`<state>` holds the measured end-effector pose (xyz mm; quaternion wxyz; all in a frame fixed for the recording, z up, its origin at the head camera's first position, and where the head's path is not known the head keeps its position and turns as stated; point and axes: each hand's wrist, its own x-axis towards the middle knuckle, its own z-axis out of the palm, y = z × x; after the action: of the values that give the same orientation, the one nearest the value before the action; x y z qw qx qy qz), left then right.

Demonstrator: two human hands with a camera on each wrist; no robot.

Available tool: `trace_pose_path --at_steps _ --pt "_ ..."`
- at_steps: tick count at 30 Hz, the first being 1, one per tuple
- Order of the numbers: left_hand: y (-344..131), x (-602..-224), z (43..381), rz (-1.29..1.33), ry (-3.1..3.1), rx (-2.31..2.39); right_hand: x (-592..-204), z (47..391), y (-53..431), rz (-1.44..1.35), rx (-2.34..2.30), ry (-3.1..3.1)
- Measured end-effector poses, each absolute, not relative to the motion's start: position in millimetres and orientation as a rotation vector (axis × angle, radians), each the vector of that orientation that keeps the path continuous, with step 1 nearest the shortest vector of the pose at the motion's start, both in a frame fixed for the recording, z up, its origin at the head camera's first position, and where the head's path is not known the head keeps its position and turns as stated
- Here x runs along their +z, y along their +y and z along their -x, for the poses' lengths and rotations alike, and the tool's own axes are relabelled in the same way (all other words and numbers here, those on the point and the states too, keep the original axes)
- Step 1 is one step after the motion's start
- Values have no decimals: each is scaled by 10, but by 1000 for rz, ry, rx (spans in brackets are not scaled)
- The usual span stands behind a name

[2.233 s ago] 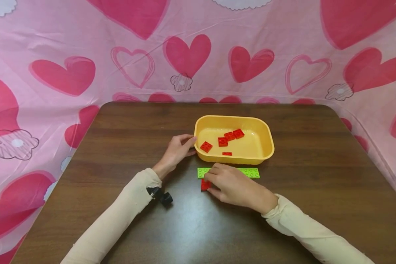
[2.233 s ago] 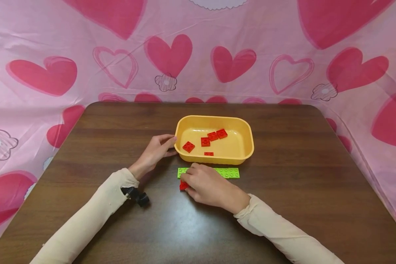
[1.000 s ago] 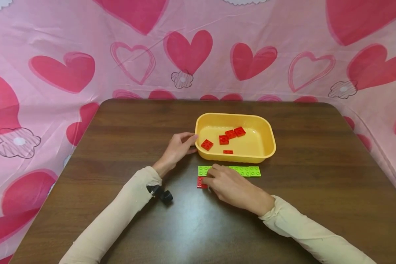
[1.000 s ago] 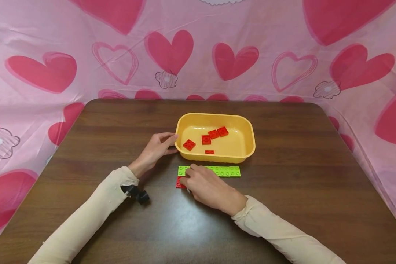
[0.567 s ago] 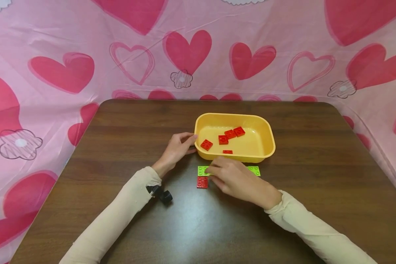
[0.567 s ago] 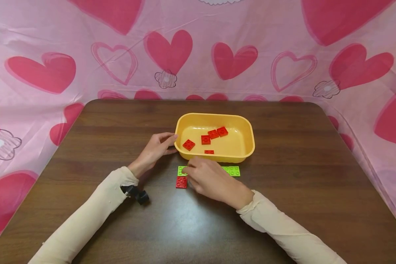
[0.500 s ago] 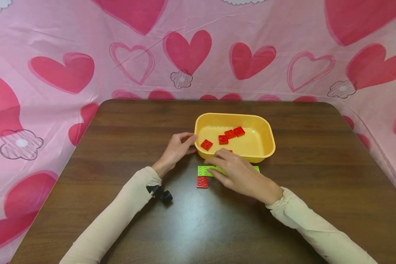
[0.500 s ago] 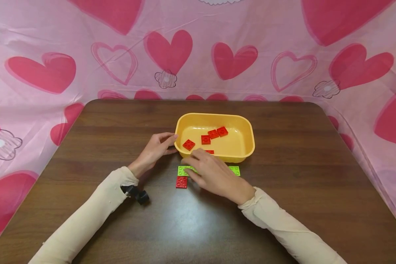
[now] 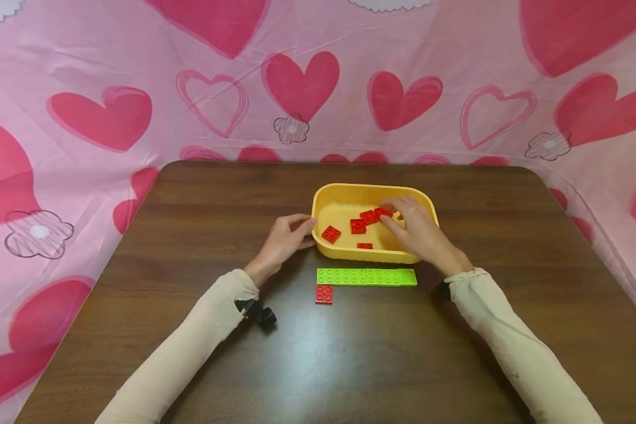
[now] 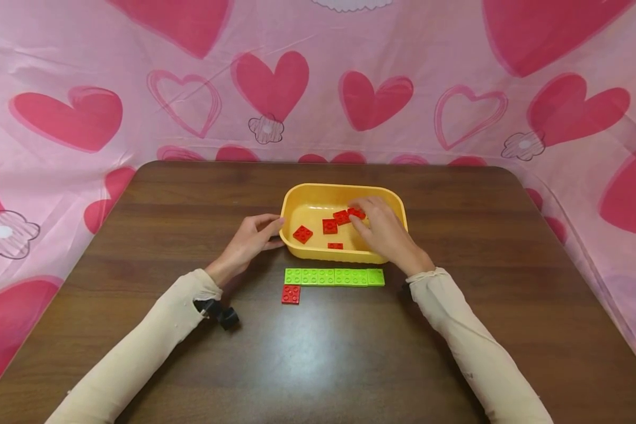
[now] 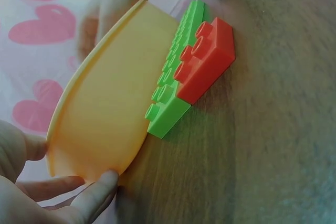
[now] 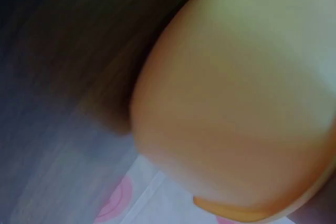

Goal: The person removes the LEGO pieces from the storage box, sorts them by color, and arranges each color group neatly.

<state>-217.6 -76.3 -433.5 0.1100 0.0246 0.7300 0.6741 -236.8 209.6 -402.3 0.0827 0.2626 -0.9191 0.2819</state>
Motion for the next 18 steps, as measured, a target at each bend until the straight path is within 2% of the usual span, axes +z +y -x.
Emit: trace_pose_path --at_steps 10,18 --pt "-769 -4344 2174 -75 2196 1949 -4104 2536 2106 -897 562 -3001" --pt "-742 -4368 2182 -73 2203 1946 -4105 2518 2125 -826 594 -3116"
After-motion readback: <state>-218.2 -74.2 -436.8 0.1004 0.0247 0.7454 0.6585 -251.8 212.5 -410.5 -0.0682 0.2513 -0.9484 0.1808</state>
